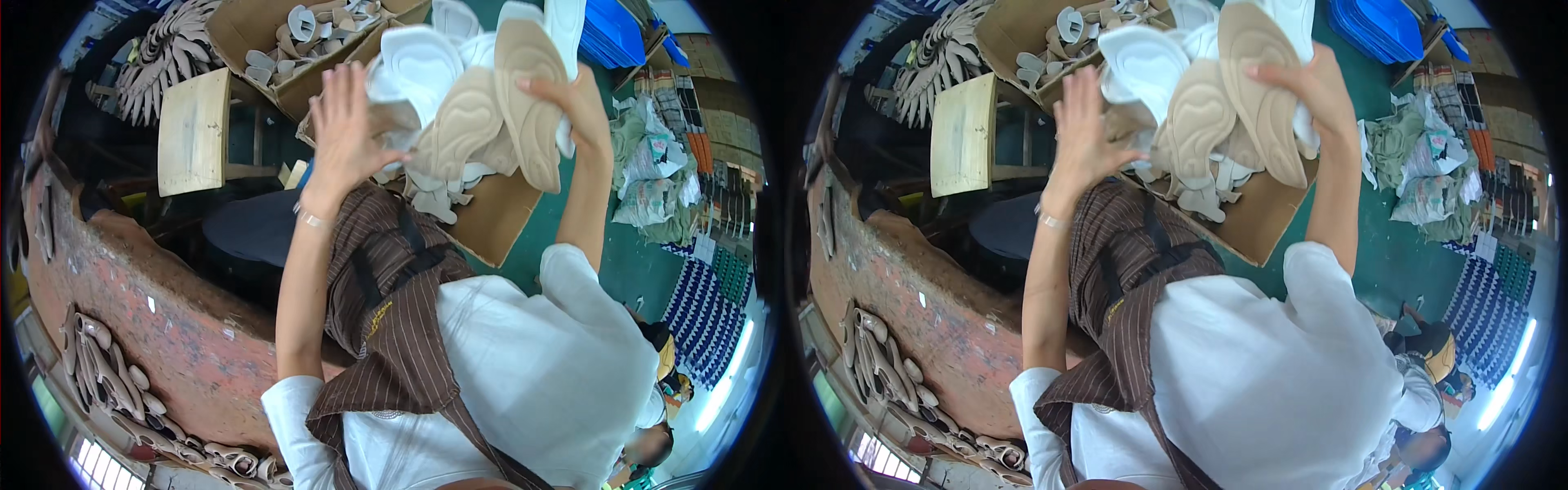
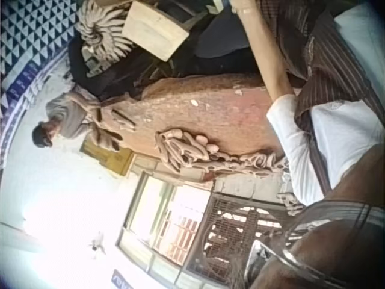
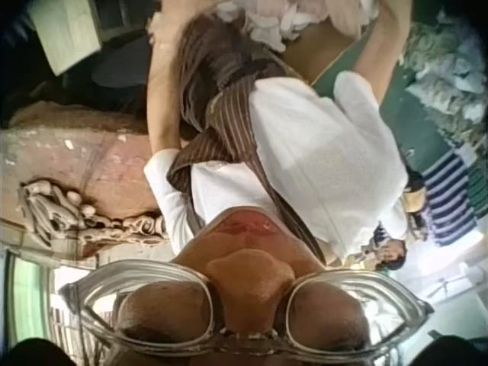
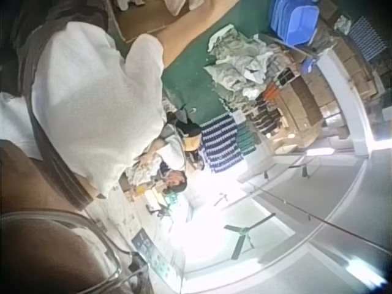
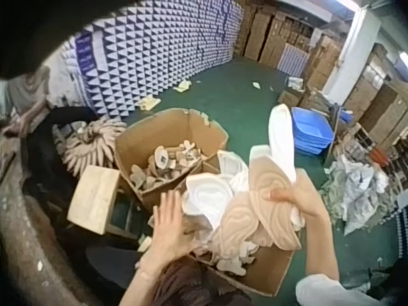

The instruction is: Inserting soft insoles into finished flat shoes at a production workbench.

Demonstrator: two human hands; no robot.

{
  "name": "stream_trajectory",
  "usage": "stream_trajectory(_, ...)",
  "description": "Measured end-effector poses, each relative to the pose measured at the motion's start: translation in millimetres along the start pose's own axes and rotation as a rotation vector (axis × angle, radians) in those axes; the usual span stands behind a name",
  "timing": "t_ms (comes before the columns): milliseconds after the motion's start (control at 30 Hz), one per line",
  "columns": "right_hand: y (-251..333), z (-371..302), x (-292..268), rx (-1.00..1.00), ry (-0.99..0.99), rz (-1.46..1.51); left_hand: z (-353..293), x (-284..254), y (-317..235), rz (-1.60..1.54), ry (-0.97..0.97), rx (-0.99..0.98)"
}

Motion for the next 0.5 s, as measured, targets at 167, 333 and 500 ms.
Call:
stream_trajectory(167,-32.0,7.2,8.9,0.093,0.041,-0.04,6.9,113.2,49.9,-0.615,0.332,-0.379)
stream_trajectory(333,-49.8,19.1,9.5,0.182,0.061,-0.012,-36.2,176.6,82.9,-0.861,0.285,-0.57)
stream_trajectory(500,-40.9,27.5,-12.4,0.169,0.029,-0.049,-45.8,182.6,86.3,-0.587,0.203,-0.58)
Point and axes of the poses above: each hand's wrist, its own z-axis towards the middle knuckle, its own x-axis out of the palm, y = z × x, the point moved 10 cm from there along z, towards the middle knuckle, and after that the axes turned 6 degrees about -y, right-handed, at the moved point
